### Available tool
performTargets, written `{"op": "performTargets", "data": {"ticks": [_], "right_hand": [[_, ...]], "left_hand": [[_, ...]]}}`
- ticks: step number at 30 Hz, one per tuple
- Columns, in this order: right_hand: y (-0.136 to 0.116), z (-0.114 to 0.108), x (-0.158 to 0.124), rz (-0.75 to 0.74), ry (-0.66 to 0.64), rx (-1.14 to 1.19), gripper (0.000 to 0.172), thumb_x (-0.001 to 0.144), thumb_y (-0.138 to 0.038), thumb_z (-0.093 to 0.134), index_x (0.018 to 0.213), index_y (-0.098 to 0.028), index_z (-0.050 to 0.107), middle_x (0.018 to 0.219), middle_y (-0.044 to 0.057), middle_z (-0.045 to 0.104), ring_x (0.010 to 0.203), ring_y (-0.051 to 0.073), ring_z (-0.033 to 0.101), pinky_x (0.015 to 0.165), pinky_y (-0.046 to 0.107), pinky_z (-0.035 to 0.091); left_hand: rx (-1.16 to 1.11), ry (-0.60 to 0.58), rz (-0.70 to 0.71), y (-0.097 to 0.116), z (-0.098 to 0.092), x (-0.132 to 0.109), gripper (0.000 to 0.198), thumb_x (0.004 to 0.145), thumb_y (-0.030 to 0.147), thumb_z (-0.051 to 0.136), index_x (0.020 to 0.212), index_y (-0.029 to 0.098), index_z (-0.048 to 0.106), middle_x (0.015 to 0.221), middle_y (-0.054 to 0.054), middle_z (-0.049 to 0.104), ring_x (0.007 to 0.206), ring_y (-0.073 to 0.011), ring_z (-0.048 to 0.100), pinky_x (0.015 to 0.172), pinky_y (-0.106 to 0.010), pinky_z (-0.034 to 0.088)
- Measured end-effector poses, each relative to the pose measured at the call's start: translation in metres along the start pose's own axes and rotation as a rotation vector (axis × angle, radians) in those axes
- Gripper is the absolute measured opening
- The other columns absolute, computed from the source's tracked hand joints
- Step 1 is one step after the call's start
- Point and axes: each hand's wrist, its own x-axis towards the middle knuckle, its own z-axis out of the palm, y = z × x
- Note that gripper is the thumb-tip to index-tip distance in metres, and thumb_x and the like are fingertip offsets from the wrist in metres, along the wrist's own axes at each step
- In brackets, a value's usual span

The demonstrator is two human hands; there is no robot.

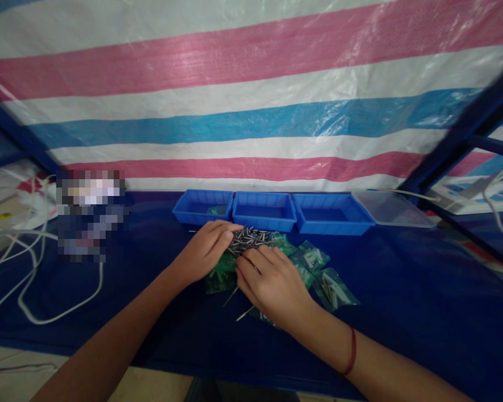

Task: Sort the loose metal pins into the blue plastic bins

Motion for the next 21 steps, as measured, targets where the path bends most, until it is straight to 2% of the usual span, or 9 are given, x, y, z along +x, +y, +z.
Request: {"op": "performTargets", "data": {"ticks": [5, 8, 10, 11, 13, 16, 17, 19, 21], "right_hand": [[0.004, 0.002, 0.000, 0.089, 0.074, 0.084, 0.018, 0.091, -0.020, 0.049, 0.091, -0.014, 0.066, 0.086, 0.009, 0.065, 0.079, 0.020, 0.056, 0.074, 0.035, 0.045], [0.007, 0.003, 0.000, 0.150, 0.081, 0.183, 0.018, 0.091, -0.021, 0.048, 0.092, -0.014, 0.064, 0.089, 0.009, 0.064, 0.083, 0.021, 0.058, 0.076, 0.036, 0.047], [0.008, 0.005, -0.001, 0.180, 0.081, 0.259, 0.017, 0.091, -0.022, 0.047, 0.093, -0.015, 0.063, 0.092, 0.010, 0.063, 0.086, 0.022, 0.058, 0.076, 0.037, 0.048], [0.009, 0.005, -0.001, 0.194, 0.082, 0.298, 0.017, 0.091, -0.022, 0.047, 0.094, -0.016, 0.063, 0.093, 0.009, 0.063, 0.087, 0.022, 0.057, 0.076, 0.037, 0.048], [0.009, 0.005, 0.000, 0.230, 0.099, 0.369, 0.017, 0.091, -0.022, 0.047, 0.093, -0.017, 0.063, 0.093, 0.009, 0.062, 0.087, 0.022, 0.057, 0.076, 0.037, 0.048], [0.010, 0.003, 0.003, 0.307, 0.130, 0.476, 0.015, 0.090, -0.023, 0.048, 0.087, -0.019, 0.062, 0.089, 0.007, 0.061, 0.085, 0.019, 0.057, 0.077, 0.034, 0.047], [0.011, 0.002, 0.004, 0.338, 0.133, 0.511, 0.015, 0.090, -0.023, 0.048, 0.083, -0.019, 0.061, 0.086, 0.006, 0.060, 0.083, 0.018, 0.057, 0.076, 0.032, 0.046], [0.016, 0.000, 0.005, 0.405, 0.129, 0.567, 0.017, 0.091, -0.025, 0.049, 0.078, -0.019, 0.059, 0.079, 0.004, 0.058, 0.076, 0.017, 0.055, 0.070, 0.030, 0.045], [0.022, -0.001, 0.005, 0.486, 0.130, 0.606, 0.020, 0.091, -0.030, 0.049, 0.077, -0.019, 0.058, 0.073, 0.002, 0.056, 0.067, 0.015, 0.052, 0.062, 0.028, 0.042]], "left_hand": [[-0.080, 0.151, 0.031, 0.003, -0.006, 0.001, 0.036, 0.099, 0.030, 0.027, 0.115, 0.019, 0.057, 0.109, -0.008, 0.065, 0.105, -0.0191, 0.058, 0.094, -0.037, 0.042], [0.030, 0.244, 0.123, 0.018, -0.014, -0.002, 0.027, 0.093, 0.033, 0.045, 0.113, 0.020, 0.057, 0.109, -0.008, 0.062, 0.105, -0.0213, 0.054, 0.093, -0.039, 0.041], [0.118, 0.267, 0.211, 0.033, -0.013, -0.011, 0.019, 0.088, 0.033, 0.053, 0.097, 0.019, 0.061, 0.098, -0.007, 0.063, 0.096, -0.0204, 0.055, 0.087, -0.037, 0.042], [0.152, 0.223, 0.299, 0.041, -0.010, -0.016, 0.016, 0.088, 0.032, 0.053, 0.088, 0.019, 0.062, 0.093, -0.006, 0.063, 0.091, -0.0188, 0.055, 0.084, -0.035, 0.041], [0.217, 0.048, 0.533, 0.053, 0.002, -0.029, 0.022, 0.088, 0.037, 0.051, 0.079, 0.020, 0.061, 0.087, -0.003, 0.064, 0.087, -0.0174, 0.055, 0.080, -0.033, 0.039], [0.291, -0.187, 0.822, 0.054, 0.025, -0.044, 0.020, 0.090, 0.035, 0.048, 0.083, 0.023, 0.063, 0.093, 0.000, 0.065, 0.092, -0.0162, 0.053, 0.079, -0.032, 0.036], [0.288, -0.230, 0.838, 0.051, 0.031, -0.045, 0.020, 0.090, 0.035, 0.047, 0.083, 0.024, 0.062, 0.093, 0.001, 0.065, 0.090, -0.0159, 0.053, 0.077, -0.033, 0.035], [0.305, -0.292, 0.772, 0.042, 0.039, -0.044, 0.021, 0.091, 0.036, 0.046, 0.086, 0.023, 0.062, 0.092, -0.001, 0.065, 0.087, -0.0167, 0.053, 0.077, -0.034, 0.034], [0.326, -0.299, 0.749, 0.035, 0.041, -0.039, 0.020, 0.091, 0.033, 0.046, 0.087, 0.022, 0.062, 0.088, -0.001, 0.064, 0.083, -0.0168, 0.053, 0.077, -0.035, 0.034]]}}
